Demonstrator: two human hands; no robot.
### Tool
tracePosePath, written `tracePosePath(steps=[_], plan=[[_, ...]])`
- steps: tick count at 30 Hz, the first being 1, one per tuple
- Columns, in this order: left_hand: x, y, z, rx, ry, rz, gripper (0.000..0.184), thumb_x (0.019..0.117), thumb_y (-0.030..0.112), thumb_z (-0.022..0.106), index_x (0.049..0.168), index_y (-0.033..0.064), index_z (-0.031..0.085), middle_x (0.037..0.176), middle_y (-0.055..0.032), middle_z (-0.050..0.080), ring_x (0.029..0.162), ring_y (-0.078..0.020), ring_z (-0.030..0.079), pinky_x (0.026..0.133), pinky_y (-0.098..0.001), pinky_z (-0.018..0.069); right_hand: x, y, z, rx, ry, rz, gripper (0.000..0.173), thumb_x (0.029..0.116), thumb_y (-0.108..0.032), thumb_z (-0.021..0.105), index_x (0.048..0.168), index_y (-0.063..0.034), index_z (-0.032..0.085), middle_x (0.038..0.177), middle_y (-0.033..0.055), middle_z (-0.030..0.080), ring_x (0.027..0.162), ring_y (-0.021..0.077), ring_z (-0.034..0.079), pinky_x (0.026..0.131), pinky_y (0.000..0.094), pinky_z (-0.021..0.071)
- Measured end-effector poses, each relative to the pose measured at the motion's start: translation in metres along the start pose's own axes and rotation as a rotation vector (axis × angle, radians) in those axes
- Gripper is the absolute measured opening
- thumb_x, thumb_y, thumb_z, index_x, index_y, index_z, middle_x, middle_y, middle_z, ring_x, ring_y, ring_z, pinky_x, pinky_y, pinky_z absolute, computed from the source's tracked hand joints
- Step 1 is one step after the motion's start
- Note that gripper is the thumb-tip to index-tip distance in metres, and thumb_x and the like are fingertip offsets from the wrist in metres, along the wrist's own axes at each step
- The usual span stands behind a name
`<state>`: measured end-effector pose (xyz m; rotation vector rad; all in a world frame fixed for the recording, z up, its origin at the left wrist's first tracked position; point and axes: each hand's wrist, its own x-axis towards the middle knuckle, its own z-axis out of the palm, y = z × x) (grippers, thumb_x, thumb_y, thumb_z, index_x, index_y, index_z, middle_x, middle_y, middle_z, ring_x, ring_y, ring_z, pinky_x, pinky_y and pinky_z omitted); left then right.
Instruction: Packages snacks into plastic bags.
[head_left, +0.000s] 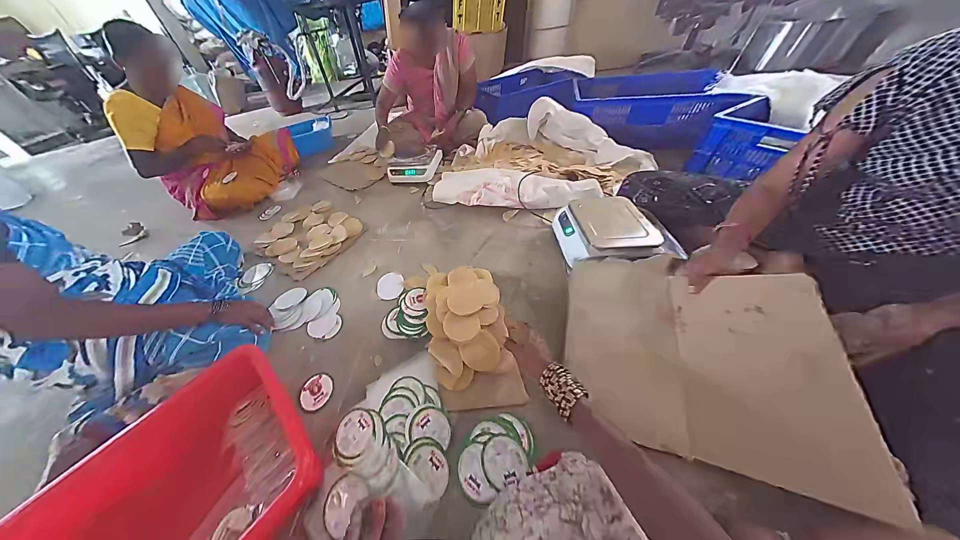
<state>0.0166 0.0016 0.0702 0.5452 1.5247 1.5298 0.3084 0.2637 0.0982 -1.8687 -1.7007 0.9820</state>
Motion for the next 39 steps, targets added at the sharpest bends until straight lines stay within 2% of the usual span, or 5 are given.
tracePosePath(steps=[15,20,24,33,39], plan=[[-0.007,0.037,-0.047,0.083,-0.068,0.235,0.017,0.0923,0.004,0.063,0.108,-0.0033,0.063,0.084,0.0004,0.07,0.077,-0.006,0.069,0.079,-0.0255,0.0595,-0.133,0.004,0.076,-0.683,-0.469,-0.051,0.086,0.0823,-0.02,0.085,0.153,0.0004,0.04,0.151,0.0339,0.04,0.132,0.0554,0.046,0.101,0.0679,0.0447],[-0.003,0.027,-0.043,0.083,-0.127,0.142,0.009,0.0963,0.005,0.06,0.102,-0.0011,0.063,0.078,-0.0005,0.069,0.071,-0.0089,0.067,0.074,-0.0265,0.0587,-0.124,0.002,0.08,-0.775,-0.566,0.004,0.05,0.0905,-0.02,0.072,0.13,0.0065,0.058,0.129,0.0311,0.061,0.122,0.0485,0.059,0.098,0.0658,0.047],[-0.003,0.029,-0.038,0.03,-0.162,0.086,0.008,0.098,0.004,0.059,0.103,-0.002,0.062,0.08,-0.0022,0.069,0.072,-0.0103,0.068,0.074,-0.0275,0.0596,-0.131,-0.003,0.057,-0.472,-0.443,-0.009,0.058,0.0871,-0.016,0.078,0.136,0.0051,0.057,0.138,0.0307,0.056,0.132,0.0457,0.051,0.112,0.0618,0.0379],[-0.007,0.034,-0.028,-0.068,-0.153,-0.066,0.008,0.1013,0.001,0.054,0.102,-0.0003,0.062,0.08,-0.0004,0.069,0.069,-0.0081,0.068,0.069,-0.025,0.0596,-0.272,-0.046,-0.027,0.139,-0.663,-0.191,0.015,0.094,-0.011,0.067,0.101,0.0023,0.069,0.081,0.002,0.069,0.071,0.0056,0.065,0.071,0.0275,0.0562],[-0.01,0.028,-0.024,-0.053,-0.195,-0.105,0.007,0.1009,0.002,0.057,0.104,-0.0021,0.062,0.082,-0.0038,0.069,0.071,-0.011,0.067,0.069,-0.0263,0.0589,-0.323,-0.023,0.005,-0.502,-0.63,-0.115,0.028,0.0999,-0.022,0.064,0.114,0.0013,0.069,0.106,0.0227,0.069,0.103,0.0395,0.066,0.091,0.0558,0.0506]])
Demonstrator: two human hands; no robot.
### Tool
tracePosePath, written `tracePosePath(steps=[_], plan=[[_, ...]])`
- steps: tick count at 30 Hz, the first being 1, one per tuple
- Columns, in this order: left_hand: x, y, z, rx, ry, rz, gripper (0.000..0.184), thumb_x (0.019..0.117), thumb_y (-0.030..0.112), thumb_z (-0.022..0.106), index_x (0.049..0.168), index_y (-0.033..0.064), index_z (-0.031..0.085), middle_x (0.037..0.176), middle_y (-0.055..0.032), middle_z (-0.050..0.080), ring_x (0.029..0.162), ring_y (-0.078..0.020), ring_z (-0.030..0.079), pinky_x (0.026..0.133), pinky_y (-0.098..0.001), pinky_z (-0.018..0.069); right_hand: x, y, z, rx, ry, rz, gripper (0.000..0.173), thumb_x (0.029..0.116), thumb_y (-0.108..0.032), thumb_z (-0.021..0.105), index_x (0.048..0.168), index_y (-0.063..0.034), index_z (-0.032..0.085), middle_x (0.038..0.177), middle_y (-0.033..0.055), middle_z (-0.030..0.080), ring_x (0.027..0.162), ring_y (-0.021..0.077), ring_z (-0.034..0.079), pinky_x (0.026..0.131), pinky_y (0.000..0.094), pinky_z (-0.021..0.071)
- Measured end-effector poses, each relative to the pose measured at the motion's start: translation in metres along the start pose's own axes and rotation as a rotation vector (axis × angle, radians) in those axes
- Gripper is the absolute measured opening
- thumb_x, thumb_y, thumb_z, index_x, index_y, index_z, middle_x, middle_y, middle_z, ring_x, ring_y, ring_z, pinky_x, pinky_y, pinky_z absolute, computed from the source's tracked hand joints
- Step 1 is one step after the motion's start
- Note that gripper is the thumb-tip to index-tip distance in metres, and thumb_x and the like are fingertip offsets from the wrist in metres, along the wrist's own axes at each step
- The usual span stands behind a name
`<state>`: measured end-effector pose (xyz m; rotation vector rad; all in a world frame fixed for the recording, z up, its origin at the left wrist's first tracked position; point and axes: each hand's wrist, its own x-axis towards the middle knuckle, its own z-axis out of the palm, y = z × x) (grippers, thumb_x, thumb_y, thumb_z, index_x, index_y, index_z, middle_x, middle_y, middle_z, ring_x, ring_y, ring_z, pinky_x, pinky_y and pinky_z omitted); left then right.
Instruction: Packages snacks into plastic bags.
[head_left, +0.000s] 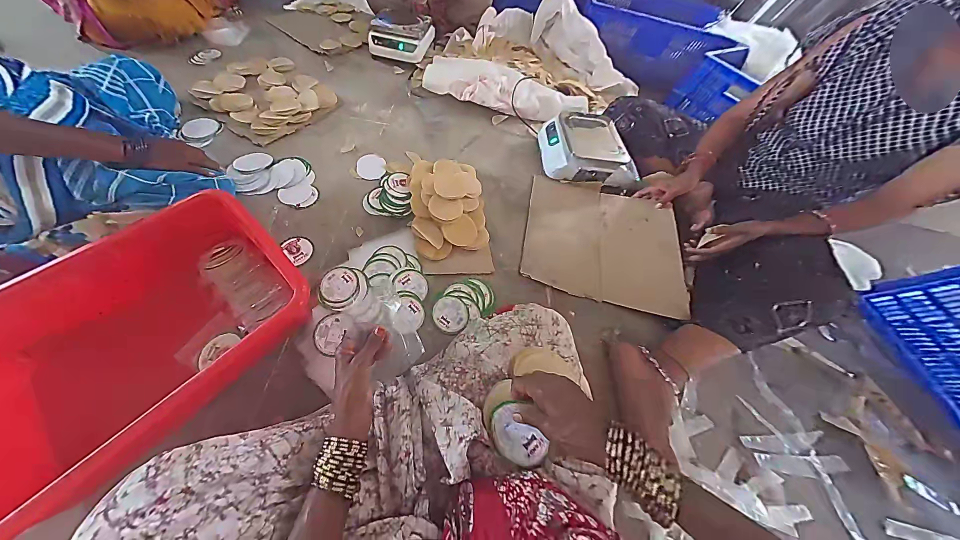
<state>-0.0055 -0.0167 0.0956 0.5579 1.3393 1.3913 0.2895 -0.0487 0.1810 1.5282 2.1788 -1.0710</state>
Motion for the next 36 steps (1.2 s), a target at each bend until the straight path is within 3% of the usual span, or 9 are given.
tracePosePath(steps=[5,8,11,18,21,24,29,32,36], plan=[[-0.003,-0.002,-0.002,0.023,0.017,-0.006,0.007,0.1012,0.002,0.056,0.102,-0.0014,0.062,0.082,-0.0042,0.068,0.071,-0.0112,0.067,0.068,-0.026,0.0581,0.003,-0.005,0.017,-0.083,0.175,0.059,0.03,0.0951,-0.021,0.07,0.115,0.0023,0.069,0.126,0.0233,0.062,0.122,0.0414,0.057,0.099,0.0524,0.0493],[-0.002,-0.002,0.0,0.046,0.014,-0.009,0.006,0.1011,0.002,0.056,0.102,-0.0017,0.062,0.082,-0.0042,0.068,0.07,-0.0109,0.067,0.067,-0.0257,0.0581,0.005,-0.008,0.02,-0.122,0.103,0.12,0.079,0.0836,-0.041,0.083,0.147,-0.009,0.049,0.147,0.0193,0.051,0.135,0.0411,0.047,0.105,0.0562,0.0433],[-0.001,-0.002,-0.002,0.057,-0.02,-0.004,0.008,0.1012,0.002,0.054,0.101,-0.0017,0.061,0.082,-0.0043,0.068,0.071,-0.0111,0.067,0.068,-0.0262,0.0581,0.007,-0.014,0.027,-0.18,0.121,0.13,0.1,0.0737,-0.042,0.09,0.154,-0.0104,0.04,0.144,0.0201,0.053,0.133,0.0423,0.047,0.104,0.0595,0.0389],[-0.003,-0.001,-0.002,0.058,-0.022,0.002,0.01,0.1018,0.003,0.054,0.1,0.0009,0.063,0.082,-0.0029,0.069,0.072,-0.0107,0.067,0.069,-0.0258,0.0583,-0.011,-0.043,0.036,-0.234,0.203,-0.054,0.037,0.0878,-0.015,0.076,0.122,-0.0015,0.07,0.135,0.0247,0.061,0.133,0.0462,0.051,0.108,0.0682,0.0337],[-0.004,-0.002,0.0,0.068,-0.019,0.009,0.01,0.1021,0.003,0.053,0.099,0.0021,0.063,0.081,-0.0015,0.069,0.071,-0.0097,0.067,0.068,-0.0249,0.0581,-0.026,-0.056,0.067,-0.253,0.408,-0.157,0.022,0.0873,0.005,0.068,0.108,-0.001,0.074,0.105,0.0208,0.074,0.103,0.0413,0.071,0.086,0.0577,0.0563],[-0.007,-0.002,0.002,0.079,-0.022,0.001,0.01,0.1029,0.004,0.051,0.101,0.0029,0.061,0.08,0.0,0.068,0.07,-0.0089,0.067,0.067,-0.0245,0.0584,-0.037,-0.061,0.074,-0.224,0.384,-0.125,0.026,0.0895,0.003,0.066,0.114,-0.0039,0.073,0.094,0.0199,0.075,0.087,0.0394,0.074,0.074,0.0528,0.0594],[-0.006,-0.006,0.004,0.074,0.001,-0.017,0.011,0.1028,0.002,0.05,0.1,0.004,0.061,0.078,0.0008,0.069,0.066,-0.0077,0.067,0.064,-0.0229,0.0581,-0.034,-0.052,0.038,0.004,-0.021,0.071,0.03,0.1048,-0.013,0.053,0.132,-0.0077,0.063,0.109,0.0252,0.071,0.102,0.0463,0.069,0.084,0.0646,0.0531],[-0.01,-0.005,0.003,0.081,0.031,-0.032,0.011,0.1032,0.003,0.05,0.099,0.0047,0.061,0.078,0.0024,0.068,0.066,-0.0063,0.066,0.064,-0.0223,0.0578,-0.052,-0.017,0.023,0.25,0.201,0.073,0.026,0.0952,-0.016,0.067,0.116,-0.001,0.069,0.102,0.0231,0.072,0.098,0.0415,0.07,0.086,0.0614,0.0527],[-0.009,-0.005,0.003,0.063,0.051,-0.051,0.012,0.1041,0.004,0.05,0.1,0.0058,0.061,0.08,0.0017,0.068,0.067,-0.0074,0.066,0.064,-0.0228,0.0583,-0.079,0.039,0.029,0.482,0.487,0.222,0.042,0.0828,-0.016,0.081,0.121,-0.002,0.072,0.137,0.0171,0.064,0.126,0.0291,0.062,0.107,0.0482,0.0488]])
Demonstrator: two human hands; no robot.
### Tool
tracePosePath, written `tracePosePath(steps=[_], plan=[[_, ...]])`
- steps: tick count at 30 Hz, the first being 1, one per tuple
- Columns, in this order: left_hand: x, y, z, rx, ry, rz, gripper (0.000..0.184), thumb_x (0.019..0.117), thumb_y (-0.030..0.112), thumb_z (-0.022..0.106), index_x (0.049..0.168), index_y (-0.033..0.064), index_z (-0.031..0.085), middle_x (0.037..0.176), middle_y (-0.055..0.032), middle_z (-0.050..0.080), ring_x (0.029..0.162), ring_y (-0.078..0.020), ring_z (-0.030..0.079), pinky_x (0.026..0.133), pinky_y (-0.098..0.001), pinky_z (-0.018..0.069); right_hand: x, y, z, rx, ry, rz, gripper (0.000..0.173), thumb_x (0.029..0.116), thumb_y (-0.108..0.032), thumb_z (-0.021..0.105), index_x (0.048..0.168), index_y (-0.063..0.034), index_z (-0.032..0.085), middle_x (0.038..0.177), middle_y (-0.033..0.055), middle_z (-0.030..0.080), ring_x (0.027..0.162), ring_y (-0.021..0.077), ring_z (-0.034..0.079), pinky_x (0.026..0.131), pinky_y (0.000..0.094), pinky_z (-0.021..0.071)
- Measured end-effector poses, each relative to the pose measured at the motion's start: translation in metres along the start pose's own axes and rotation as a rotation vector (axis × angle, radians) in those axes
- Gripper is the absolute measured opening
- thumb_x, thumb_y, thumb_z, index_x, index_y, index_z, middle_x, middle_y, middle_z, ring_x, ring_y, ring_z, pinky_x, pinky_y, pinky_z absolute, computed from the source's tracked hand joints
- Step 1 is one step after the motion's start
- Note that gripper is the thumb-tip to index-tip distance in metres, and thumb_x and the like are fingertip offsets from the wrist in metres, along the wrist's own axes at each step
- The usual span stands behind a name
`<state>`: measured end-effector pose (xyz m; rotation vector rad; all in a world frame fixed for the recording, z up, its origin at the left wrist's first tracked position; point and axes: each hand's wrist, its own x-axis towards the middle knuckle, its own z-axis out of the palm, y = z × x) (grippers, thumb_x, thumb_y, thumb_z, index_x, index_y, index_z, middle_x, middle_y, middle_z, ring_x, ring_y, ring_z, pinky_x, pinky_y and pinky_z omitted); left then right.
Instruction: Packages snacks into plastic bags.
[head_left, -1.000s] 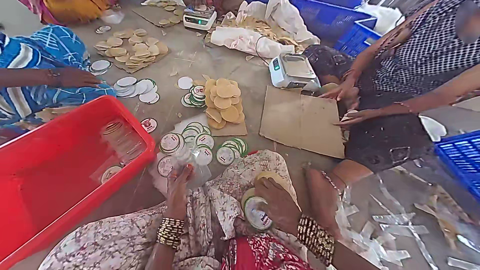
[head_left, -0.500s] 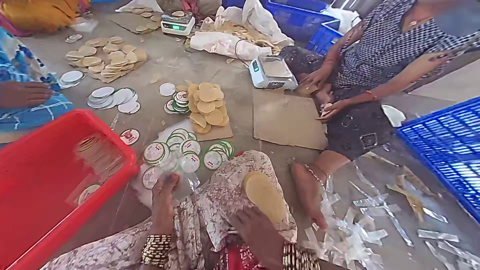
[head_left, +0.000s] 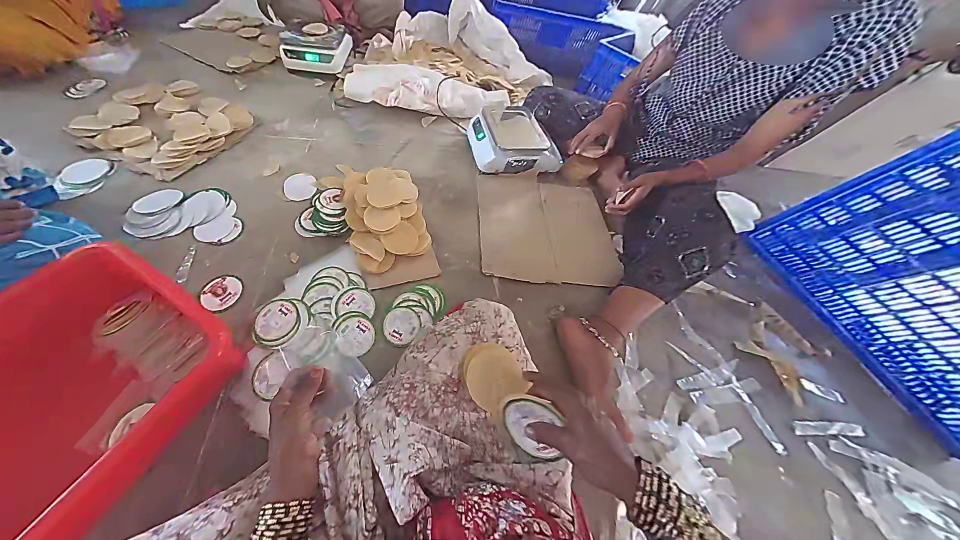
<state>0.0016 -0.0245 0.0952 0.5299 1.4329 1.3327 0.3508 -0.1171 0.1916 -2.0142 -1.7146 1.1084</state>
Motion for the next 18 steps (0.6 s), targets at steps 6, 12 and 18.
tracePosePath(steps=[6,12,18], plan=[[0.005,-0.009,0.002,0.003,-0.02,0.019,0.01,0.1021,0.0,0.052,0.101,0.0036,0.061,0.078,0.0014,0.069,0.066,-0.0073,0.067,0.062,-0.0228,0.0585,0.004,0.035,-0.001,0.238,0.024,0.199,0.047,0.0724,-0.021,0.087,0.116,-0.0072,0.072,0.102,0.0072,0.074,0.095,0.0161,0.071,0.09,0.0408,0.0568],[0.001,-0.009,-0.002,0.012,-0.002,0.009,0.012,0.1032,0.003,0.051,0.099,0.0059,0.061,0.079,0.0026,0.069,0.067,-0.0069,0.066,0.064,-0.023,0.0582,-0.016,0.032,-0.002,-0.056,0.143,-0.394,0.022,0.0848,-0.031,0.075,0.092,-0.01,0.078,0.096,0.0022,0.075,0.091,0.0152,0.07,0.079,0.037,0.0579],[0.004,-0.009,0.002,0.005,-0.008,0.0,0.012,0.1029,0.002,0.051,0.098,0.004,0.062,0.077,0.0014,0.069,0.066,-0.0078,0.067,0.064,-0.024,0.0591,0.003,0.011,-0.012,0.258,0.075,-0.154,0.021,0.0781,-0.02,0.079,0.096,-0.0088,0.076,0.088,-0.0039,0.073,0.08,0.0024,0.068,0.074,0.0248,0.0583]])
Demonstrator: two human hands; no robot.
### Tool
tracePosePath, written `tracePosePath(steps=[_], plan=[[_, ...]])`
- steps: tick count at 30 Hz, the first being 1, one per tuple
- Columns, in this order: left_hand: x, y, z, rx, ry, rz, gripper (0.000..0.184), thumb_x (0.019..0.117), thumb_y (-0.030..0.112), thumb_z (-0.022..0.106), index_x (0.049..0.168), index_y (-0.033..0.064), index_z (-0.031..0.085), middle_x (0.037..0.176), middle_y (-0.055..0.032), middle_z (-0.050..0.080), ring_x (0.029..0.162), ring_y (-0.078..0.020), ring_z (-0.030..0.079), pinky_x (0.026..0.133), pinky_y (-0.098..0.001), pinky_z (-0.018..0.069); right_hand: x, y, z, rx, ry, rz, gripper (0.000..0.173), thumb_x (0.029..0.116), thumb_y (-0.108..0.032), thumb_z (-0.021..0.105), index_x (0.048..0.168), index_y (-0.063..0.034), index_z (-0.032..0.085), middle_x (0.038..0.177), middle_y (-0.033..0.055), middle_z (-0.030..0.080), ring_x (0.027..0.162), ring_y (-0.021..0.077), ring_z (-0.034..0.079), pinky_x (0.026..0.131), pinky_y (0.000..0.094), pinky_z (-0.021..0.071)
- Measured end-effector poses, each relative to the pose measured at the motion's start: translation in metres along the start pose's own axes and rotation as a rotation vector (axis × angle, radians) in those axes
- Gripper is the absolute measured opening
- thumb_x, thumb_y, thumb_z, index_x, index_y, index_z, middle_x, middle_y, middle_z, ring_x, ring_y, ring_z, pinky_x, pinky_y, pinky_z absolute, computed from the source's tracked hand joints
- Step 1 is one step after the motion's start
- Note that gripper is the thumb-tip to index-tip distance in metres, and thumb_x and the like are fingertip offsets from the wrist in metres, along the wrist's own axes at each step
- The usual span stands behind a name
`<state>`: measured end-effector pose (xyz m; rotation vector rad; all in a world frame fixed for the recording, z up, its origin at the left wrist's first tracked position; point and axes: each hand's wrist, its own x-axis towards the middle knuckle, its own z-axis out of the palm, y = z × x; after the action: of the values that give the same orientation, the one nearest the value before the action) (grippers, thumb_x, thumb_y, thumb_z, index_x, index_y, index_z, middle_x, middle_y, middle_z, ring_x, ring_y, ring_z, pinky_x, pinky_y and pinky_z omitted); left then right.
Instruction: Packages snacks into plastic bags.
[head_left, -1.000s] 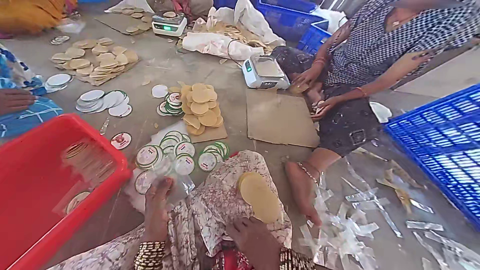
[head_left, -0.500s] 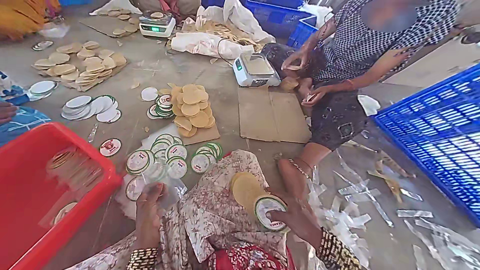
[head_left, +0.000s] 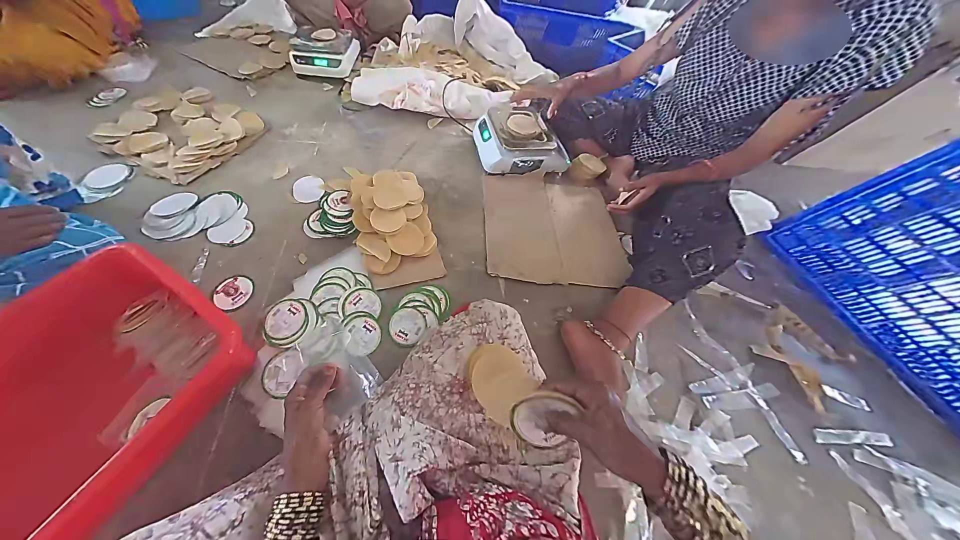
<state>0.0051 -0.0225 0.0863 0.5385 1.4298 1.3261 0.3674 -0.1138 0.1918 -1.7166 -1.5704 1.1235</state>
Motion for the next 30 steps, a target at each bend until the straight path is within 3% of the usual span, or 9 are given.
tracePosePath(steps=[3,6,9,11,14,17,21,26,30], plan=[[-0.002,0.0,-0.004,-0.018,-0.001,-0.006,0.013,0.1033,0.002,0.051,0.097,0.0047,0.062,0.077,0.0011,0.068,0.067,-0.0083,0.067,0.064,-0.0239,0.0586,0.028,-0.002,0.001,0.147,0.006,0.244,0.025,0.078,-0.006,0.081,0.102,-0.0063,0.074,0.087,-0.0012,0.075,0.079,0.005,0.071,0.077,0.0265,0.0603],[-0.005,0.002,-0.005,-0.026,0.011,-0.016,0.014,0.1033,0.002,0.05,0.097,0.0055,0.062,0.078,0.0023,0.068,0.068,-0.0073,0.067,0.065,-0.0233,0.0588,0.038,-0.006,0.004,0.236,0.066,0.311,0.034,0.0776,0.003,0.081,0.109,-0.0039,0.071,0.096,0.0029,0.075,0.086,0.0079,0.072,0.081,0.0273,0.0602],[-0.004,0.003,-0.005,-0.037,0.025,-0.016,0.013,0.1034,0.003,0.05,0.098,0.0049,0.062,0.078,0.0016,0.069,0.067,-0.008,0.067,0.065,-0.0236,0.059,0.026,-0.002,0.004,0.102,0.158,0.048,0.059,0.0729,-0.021,0.083,0.128,-0.0115,0.063,0.103,-0.001,0.074,0.092,0.0075,0.071,0.082,0.0285,0.0607],[-0.003,0.002,-0.004,-0.032,0.004,-0.004,0.013,0.1034,0.003,0.05,0.098,0.0046,0.062,0.078,0.0013,0.068,0.068,-0.008,0.067,0.066,-0.024,0.0591,0.011,0.01,0.006,-0.004,0.23,-0.179,0.07,0.0803,-0.043,0.081,0.139,-0.0125,0.06,0.098,-0.0038,0.073,0.084,0.004,0.069,0.076,0.0261,0.0605],[0.001,-0.001,-0.003,-0.02,-0.04,0.008,0.014,0.1035,0.004,0.05,0.098,0.0045,0.063,0.078,0.0014,0.069,0.068,-0.0077,0.067,0.066,-0.0241,0.0588,-0.013,0.033,0.012,-0.146,0.237,-0.312,0.038,0.0876,-0.044,0.075,0.11,-0.0122,0.077,0.098,-0.0036,0.076,0.093,0.0021,0.07,0.085,0.0236,0.0596],[0.001,-0.002,0.001,-0.011,-0.044,-0.002,0.014,0.1034,0.002,0.05,0.097,0.0043,0.062,0.077,0.0014,0.068,0.067,-0.0077,0.066,0.064,-0.0238,0.0581,-0.022,0.045,0.015,-0.38,0.184,-0.33,0.032,0.0852,-0.042,0.072,0.081,-0.0106,0.074,0.08,0.0012,0.071,0.083,0.0151,0.067,0.077,0.0371,0.054],[0.0,-0.005,-0.003,0.007,-0.034,-0.004,0.014,0.1027,0.003,0.051,0.096,0.0045,0.063,0.077,0.0009,0.069,0.067,-0.0086,0.067,0.064,-0.0246,0.0584,-0.025,0.042,0.013,-0.24,0.268,-0.402,0.019,0.0819,-0.037,0.075,0.086,-0.0186,0.074,0.086,-0.0078,0.072,0.095,0.0032,0.065,0.092,0.0228,0.0516],[0.001,-0.005,-0.002,0.016,-0.038,0.0,0.013,0.1024,0.004,0.052,0.097,0.0047,0.063,0.078,0.0008,0.069,0.067,-0.0088,0.067,0.063,-0.0241,0.0581,-0.034,0.058,0.019,-0.442,0.289,-0.408,0.027,0.0798,-0.037,0.073,0.1,-0.0192,0.076,0.094,-0.0033,0.075,0.097,0.0156,0.068,0.09,0.038,0.0539],[-0.002,-0.004,-0.002,0.018,-0.015,-0.005,0.013,0.1031,0.003,0.051,0.097,0.0042,0.063,0.078,0.0006,0.069,0.065,-0.0085,0.066,0.062,-0.0235,0.0577,-0.036,0.052,0.019,-0.372,0.336,-0.472,0.017,0.0924,-0.035,0.063,0.097,-0.022,0.074,0.095,-0.0075,0.074,0.102,0.0065,0.066,0.098,0.0282,0.0495]])
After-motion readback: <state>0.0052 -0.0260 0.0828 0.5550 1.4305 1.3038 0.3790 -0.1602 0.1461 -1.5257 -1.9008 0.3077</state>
